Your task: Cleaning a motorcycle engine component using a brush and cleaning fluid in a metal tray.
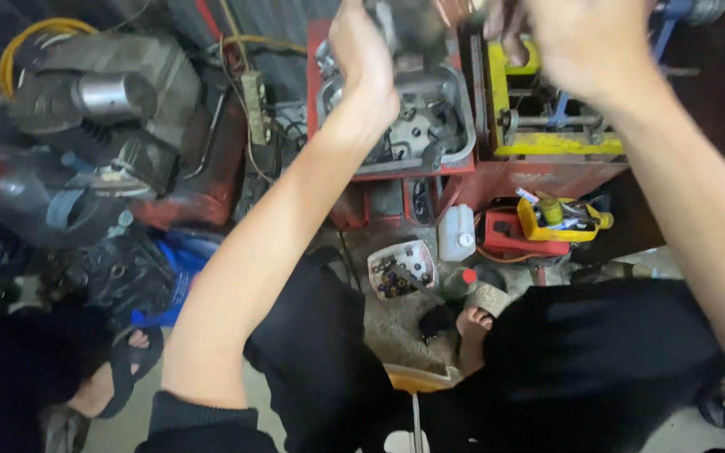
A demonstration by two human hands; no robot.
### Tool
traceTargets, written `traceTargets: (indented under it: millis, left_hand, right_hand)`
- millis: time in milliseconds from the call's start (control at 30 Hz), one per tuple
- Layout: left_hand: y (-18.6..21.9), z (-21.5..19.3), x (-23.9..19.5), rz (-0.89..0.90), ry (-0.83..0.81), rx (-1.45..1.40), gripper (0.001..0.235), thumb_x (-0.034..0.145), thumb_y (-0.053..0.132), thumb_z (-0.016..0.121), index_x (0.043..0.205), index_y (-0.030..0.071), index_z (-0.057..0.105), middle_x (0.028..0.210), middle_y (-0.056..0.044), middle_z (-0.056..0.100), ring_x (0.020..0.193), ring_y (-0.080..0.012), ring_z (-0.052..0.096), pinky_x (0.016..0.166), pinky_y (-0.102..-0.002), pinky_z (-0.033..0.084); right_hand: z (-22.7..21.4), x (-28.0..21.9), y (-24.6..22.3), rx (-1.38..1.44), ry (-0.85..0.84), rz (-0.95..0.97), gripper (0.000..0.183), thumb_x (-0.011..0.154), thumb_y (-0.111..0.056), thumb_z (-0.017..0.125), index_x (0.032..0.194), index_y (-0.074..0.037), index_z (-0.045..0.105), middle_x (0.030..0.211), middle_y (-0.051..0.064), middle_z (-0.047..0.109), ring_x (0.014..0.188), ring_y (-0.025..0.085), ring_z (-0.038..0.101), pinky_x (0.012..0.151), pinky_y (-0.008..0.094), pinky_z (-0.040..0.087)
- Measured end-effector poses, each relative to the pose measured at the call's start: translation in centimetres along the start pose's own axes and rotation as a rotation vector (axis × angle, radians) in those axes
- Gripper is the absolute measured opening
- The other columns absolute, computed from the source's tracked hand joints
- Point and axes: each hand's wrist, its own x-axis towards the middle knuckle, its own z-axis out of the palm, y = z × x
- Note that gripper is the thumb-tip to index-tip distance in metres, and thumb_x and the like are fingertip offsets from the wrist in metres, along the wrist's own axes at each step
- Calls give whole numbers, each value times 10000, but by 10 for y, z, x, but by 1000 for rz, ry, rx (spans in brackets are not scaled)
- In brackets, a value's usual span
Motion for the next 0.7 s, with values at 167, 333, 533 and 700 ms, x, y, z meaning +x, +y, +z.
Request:
traceTargets:
  millis: [167, 333, 533, 700]
  left_hand:
    - [0, -9, -3, -67, -68, 77, 282, 1008, 308, 404, 956, 91, 576, 774, -127, 659, 567, -244, 608, 413, -355, 396]
    - [0, -17, -11, -93, -6, 204, 186, 911, 284, 463, 848, 156, 583, 727, -46, 544, 539, -160, 467, 399, -326, 306]
    - [-4, -25, 0, -113, -40, 128, 207, 976, 282, 430, 845, 152, 524, 763, -84, 741, 503, -176, 506, 355, -291, 291]
    - [-10, -28, 4, -60, -39, 112, 247, 886, 305, 514, 702, 140, 519, 519, 10, 386, 454, -149, 345, 445, -346, 323]
  right_hand:
    - [4, -10, 0, -50, 259, 1, 418, 1343, -64, 413, 981, 13, 607, 832, 103, 626, 701, 153, 607, 651, 274, 458]
    - [22, -1, -9, 317, 131, -79, 285, 1241, -71, 420, 1102, 147, 539, 779, 217, 613, 529, 212, 587, 401, 261, 445]
    - [31, 0, 4, 121, 324, 13, 392, 1302, -143, 433, 1123, 130, 651, 820, 191, 648, 578, 182, 588, 453, 259, 370]
    - [42, 8, 28, 145, 210, -43, 312, 1286, -4, 428, 1108, 139, 641, 802, 166, 656, 575, 175, 618, 417, 232, 447]
